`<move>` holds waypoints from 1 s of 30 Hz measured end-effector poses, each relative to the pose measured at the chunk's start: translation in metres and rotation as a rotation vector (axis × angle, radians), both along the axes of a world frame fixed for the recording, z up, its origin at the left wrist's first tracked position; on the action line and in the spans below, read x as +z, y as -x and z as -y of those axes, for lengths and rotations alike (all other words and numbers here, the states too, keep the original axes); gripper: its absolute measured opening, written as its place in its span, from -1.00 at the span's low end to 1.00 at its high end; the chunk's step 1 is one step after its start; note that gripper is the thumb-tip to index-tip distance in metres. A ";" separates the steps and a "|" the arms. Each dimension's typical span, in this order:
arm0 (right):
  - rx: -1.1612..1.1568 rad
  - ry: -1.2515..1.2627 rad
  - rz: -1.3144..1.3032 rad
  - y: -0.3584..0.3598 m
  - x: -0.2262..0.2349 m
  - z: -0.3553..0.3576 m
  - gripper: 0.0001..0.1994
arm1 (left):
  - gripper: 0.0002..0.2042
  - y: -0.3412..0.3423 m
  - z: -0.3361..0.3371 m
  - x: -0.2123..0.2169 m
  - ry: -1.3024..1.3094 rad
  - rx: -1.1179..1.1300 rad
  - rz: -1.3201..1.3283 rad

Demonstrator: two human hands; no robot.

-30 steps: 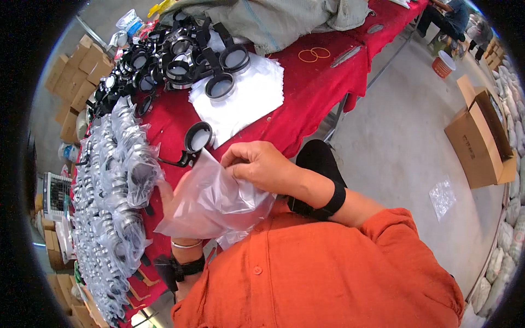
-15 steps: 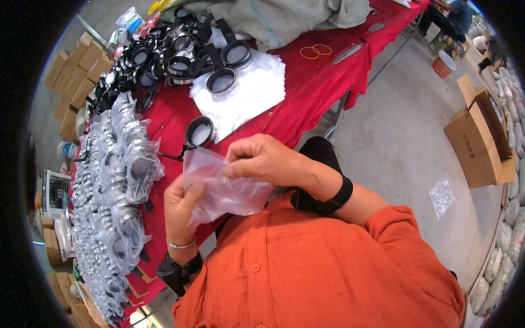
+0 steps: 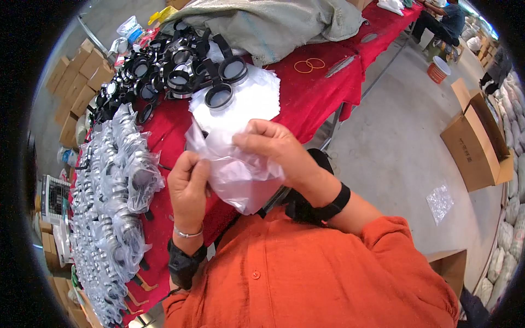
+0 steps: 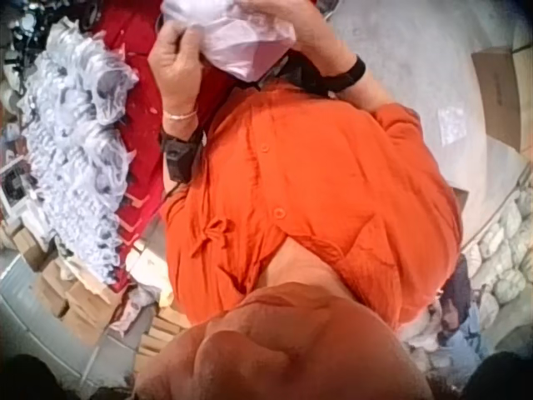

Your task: Bagging circular metal components and organizing them on a table in a manufacturing warehouse.

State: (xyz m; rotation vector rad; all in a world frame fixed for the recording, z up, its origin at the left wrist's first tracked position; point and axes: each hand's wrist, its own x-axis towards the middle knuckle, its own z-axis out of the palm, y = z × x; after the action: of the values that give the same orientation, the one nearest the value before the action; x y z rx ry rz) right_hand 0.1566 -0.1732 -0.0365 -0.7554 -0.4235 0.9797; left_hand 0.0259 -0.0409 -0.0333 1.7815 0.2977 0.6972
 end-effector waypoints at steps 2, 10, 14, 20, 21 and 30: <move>-0.069 -0.123 0.121 -0.014 -0.011 0.003 -0.92 | -0.85 0.003 -0.001 0.002 0.109 -0.019 -0.001; -0.040 -0.377 0.209 -0.039 0.023 0.026 -0.78 | -0.90 0.006 -0.005 0.000 0.176 -0.005 -0.035; -0.184 0.324 1.450 -0.031 0.017 0.019 -0.66 | -0.91 0.008 -0.006 -0.003 0.015 0.037 -0.059; -0.032 0.065 1.198 0.000 -0.002 -0.005 -0.80 | -0.87 0.007 -0.001 -0.002 -0.400 0.019 -0.083; 0.014 0.176 1.094 0.001 0.002 -0.005 -0.82 | -0.84 0.008 0.001 -0.002 -0.227 -0.015 -0.107; 0.254 0.093 0.280 -0.007 -0.009 0.005 -0.90 | -0.79 0.008 0.004 -0.005 0.389 -0.070 -0.144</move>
State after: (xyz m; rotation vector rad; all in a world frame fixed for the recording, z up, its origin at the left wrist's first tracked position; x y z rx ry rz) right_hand 0.1637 -0.1778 -0.0460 -0.9441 -0.7347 1.1408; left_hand 0.0183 -0.0446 -0.0381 1.4634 0.4352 0.4267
